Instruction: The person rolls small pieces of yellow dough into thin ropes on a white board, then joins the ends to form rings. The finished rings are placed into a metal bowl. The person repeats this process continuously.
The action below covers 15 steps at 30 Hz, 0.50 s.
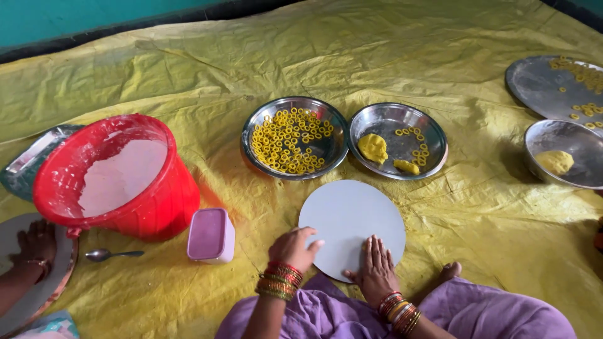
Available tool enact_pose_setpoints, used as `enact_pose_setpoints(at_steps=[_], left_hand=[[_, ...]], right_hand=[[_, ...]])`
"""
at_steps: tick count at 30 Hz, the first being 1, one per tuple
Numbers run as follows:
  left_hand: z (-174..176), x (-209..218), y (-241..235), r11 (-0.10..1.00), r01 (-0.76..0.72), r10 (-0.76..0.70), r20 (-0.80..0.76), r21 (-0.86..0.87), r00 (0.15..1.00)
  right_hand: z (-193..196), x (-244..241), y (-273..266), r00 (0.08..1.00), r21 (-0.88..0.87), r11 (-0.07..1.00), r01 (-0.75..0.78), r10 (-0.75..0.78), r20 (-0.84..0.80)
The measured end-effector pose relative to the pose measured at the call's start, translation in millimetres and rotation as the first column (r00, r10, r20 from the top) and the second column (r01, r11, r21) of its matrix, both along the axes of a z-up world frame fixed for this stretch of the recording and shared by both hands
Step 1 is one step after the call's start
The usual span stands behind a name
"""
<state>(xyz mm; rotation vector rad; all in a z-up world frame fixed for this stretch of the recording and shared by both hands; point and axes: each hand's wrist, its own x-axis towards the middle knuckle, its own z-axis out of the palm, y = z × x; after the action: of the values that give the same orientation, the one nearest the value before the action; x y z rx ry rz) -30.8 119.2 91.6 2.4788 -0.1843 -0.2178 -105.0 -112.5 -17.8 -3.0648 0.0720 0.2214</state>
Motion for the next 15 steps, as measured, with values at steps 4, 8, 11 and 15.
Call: enact_pose_setpoints(at_steps=[4, 8, 11, 15], left_hand=[[-41, 32, 18, 0.953, -0.114, 0.139, -0.070, 0.281, 0.988], [-94, 51, 22, 0.970, -0.159, 0.214, -0.335, 0.185, 0.918], [-124, 64, 16, 0.981, -0.164, 0.190, -0.343, 0.103, 0.920], [-145, 72, 11, 0.977, -0.186, 0.140, -0.344, -0.105, 0.929]], right_hand=[[11, 5, 3, 0.995, -0.030, 0.999, -0.036, 0.038, 0.096], [16, 10, 7, 0.999, -0.124, 0.992, 0.004, -0.010, -0.052], [18, 19, 14, 0.996, -0.158, 0.987, 0.043, -0.053, -0.065], [13, 37, 12, 0.998, -0.154, 0.988, 0.022, -0.031, -0.057]])
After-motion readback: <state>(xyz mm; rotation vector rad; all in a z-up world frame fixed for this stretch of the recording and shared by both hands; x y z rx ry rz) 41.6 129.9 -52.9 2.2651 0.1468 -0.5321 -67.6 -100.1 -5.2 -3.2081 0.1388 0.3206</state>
